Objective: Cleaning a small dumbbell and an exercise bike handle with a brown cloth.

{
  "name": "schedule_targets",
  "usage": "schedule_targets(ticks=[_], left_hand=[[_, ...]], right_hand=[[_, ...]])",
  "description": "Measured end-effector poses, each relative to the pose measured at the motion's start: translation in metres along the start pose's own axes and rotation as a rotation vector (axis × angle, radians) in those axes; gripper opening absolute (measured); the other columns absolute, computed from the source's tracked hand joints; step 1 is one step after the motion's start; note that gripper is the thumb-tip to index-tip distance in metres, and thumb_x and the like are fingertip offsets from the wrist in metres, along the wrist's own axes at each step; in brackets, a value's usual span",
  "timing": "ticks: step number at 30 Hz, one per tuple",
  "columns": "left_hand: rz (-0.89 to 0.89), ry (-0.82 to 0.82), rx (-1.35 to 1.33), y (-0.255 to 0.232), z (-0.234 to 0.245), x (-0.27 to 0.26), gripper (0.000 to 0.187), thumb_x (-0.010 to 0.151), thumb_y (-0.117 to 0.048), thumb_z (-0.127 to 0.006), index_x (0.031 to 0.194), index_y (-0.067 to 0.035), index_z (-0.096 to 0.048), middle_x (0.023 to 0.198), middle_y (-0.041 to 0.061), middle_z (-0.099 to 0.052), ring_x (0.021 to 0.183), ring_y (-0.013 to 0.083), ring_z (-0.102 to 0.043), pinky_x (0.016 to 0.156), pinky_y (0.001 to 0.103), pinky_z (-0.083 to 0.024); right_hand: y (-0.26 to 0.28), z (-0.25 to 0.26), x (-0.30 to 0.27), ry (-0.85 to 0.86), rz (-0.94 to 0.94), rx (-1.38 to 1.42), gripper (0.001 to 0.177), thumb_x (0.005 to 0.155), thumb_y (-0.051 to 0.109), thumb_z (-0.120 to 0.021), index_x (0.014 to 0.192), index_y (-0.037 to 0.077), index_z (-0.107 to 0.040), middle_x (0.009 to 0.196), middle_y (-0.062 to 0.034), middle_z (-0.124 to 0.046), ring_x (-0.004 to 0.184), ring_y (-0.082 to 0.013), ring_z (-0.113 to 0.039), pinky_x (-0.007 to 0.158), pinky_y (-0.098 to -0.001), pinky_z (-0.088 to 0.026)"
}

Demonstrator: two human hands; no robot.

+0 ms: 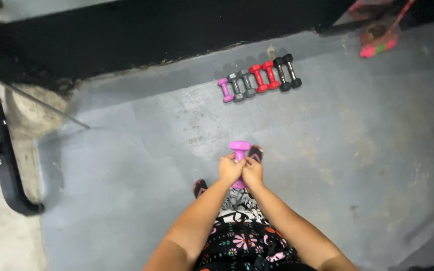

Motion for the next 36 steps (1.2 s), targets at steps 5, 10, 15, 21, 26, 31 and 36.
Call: schedule_targets(ticks=[5, 10, 15, 21, 26, 31, 36], left_hand=[[0.114, -0.03, -0.054, -0.027, -0.033, 0.046, 0.046, 0.075, -0.032, -0.075, 0.109, -0.001, -0.077, 0.087, 0.023, -0.076, 0.082, 0.0334, -0.077, 0.076, 0.043, -0.059], [0.236, -0.064, -0.085, -0.061, -0.071, 0.084, 0.042, 0.077, -0.035, -0.074, 0.107, -0.006, -0.079, 0.084, 0.02, -0.077, 0.08, 0.0324, -0.077, 0.074, 0.044, -0.058], [0.259, -0.182, -0.264, -0.081, -0.098, 0.099, 0.048, 0.078, -0.035, -0.076, 0.116, -0.005, -0.073, 0.093, 0.017, -0.078, 0.084, 0.0295, -0.078, 0.077, 0.041, -0.059], [0.307, -0.224, -0.251, -0.049, -0.11, 0.119, 0.04, 0.09, -0.029, -0.068, 0.121, -0.005, -0.072, 0.099, 0.017, -0.077, 0.091, 0.03, -0.075, 0.083, 0.039, -0.057], [0.358, -0.181, -0.257, -0.024, -0.109, 0.135, 0.038, 0.089, -0.028, -0.066, 0.118, -0.005, -0.073, 0.097, 0.015, -0.078, 0.09, 0.0287, -0.077, 0.082, 0.037, -0.058], [0.387, -0.099, -0.286, -0.007, -0.084, 0.176, 0.037, 0.088, -0.029, -0.065, 0.115, -0.005, -0.074, 0.095, 0.015, -0.079, 0.092, 0.0296, -0.078, 0.085, 0.037, -0.059], [0.496, -0.042, -0.192, 0.021, -0.076, 0.212, 0.049, 0.088, -0.036, -0.066, 0.119, 0.001, -0.07, 0.112, 0.023, -0.073, 0.107, 0.0351, -0.07, 0.096, 0.039, -0.053]], right_hand=[[0.049, 0.011, 0.056, 0.097, -0.033, -0.187, 0.038, 0.089, 0.009, -0.075, 0.122, -0.006, -0.067, 0.105, -0.013, -0.076, 0.089, -0.0146, -0.069, 0.076, -0.0277, -0.054], [0.092, 0.027, 0.116, 0.203, -0.053, -0.311, 0.031, 0.09, 0.01, -0.073, 0.118, -0.003, -0.07, 0.101, -0.0119, -0.076, 0.087, -0.0144, -0.068, 0.075, -0.0292, -0.054], [0.116, 0.042, 0.162, 0.278, -0.178, -0.338, 0.023, 0.092, 0.009, -0.07, 0.112, -0.002, -0.073, 0.097, -0.011, -0.076, 0.081, -0.0157, -0.068, 0.072, -0.0321, -0.056], [0.101, 0.043, 0.21, 0.3, -0.37, -0.383, 0.021, 0.093, 0.01, -0.068, 0.11, -0.002, -0.074, 0.094, -0.009, -0.076, 0.077, -0.0169, -0.068, 0.069, -0.0345, -0.057], [0.073, 0.05, 0.268, 0.242, -0.404, -0.503, 0.019, 0.093, 0.012, -0.073, 0.108, -0.001, -0.074, 0.089, -0.0077, -0.072, 0.072, -0.0174, -0.063, 0.065, -0.037, -0.053], [0.08, 0.021, 0.323, 0.138, -0.448, -0.54, 0.021, 0.092, 0.012, -0.075, 0.108, -0.001, -0.071, 0.086, -0.0084, -0.07, 0.07, -0.0208, -0.064, 0.063, -0.0401, -0.054], [0.102, -0.021, 0.354, 0.045, -0.498, -0.553, 0.028, 0.091, 0.013, -0.074, 0.114, 0.0, -0.065, 0.091, -0.0092, -0.069, 0.076, -0.0238, -0.066, 0.062, -0.042, -0.055]])
Point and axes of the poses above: each hand's wrist, its own x-axis towards the middle knuckle, its own z-axis out of the back of the hand, y = z × x, the point moved 1 cm from there along x, towards the middle knuckle
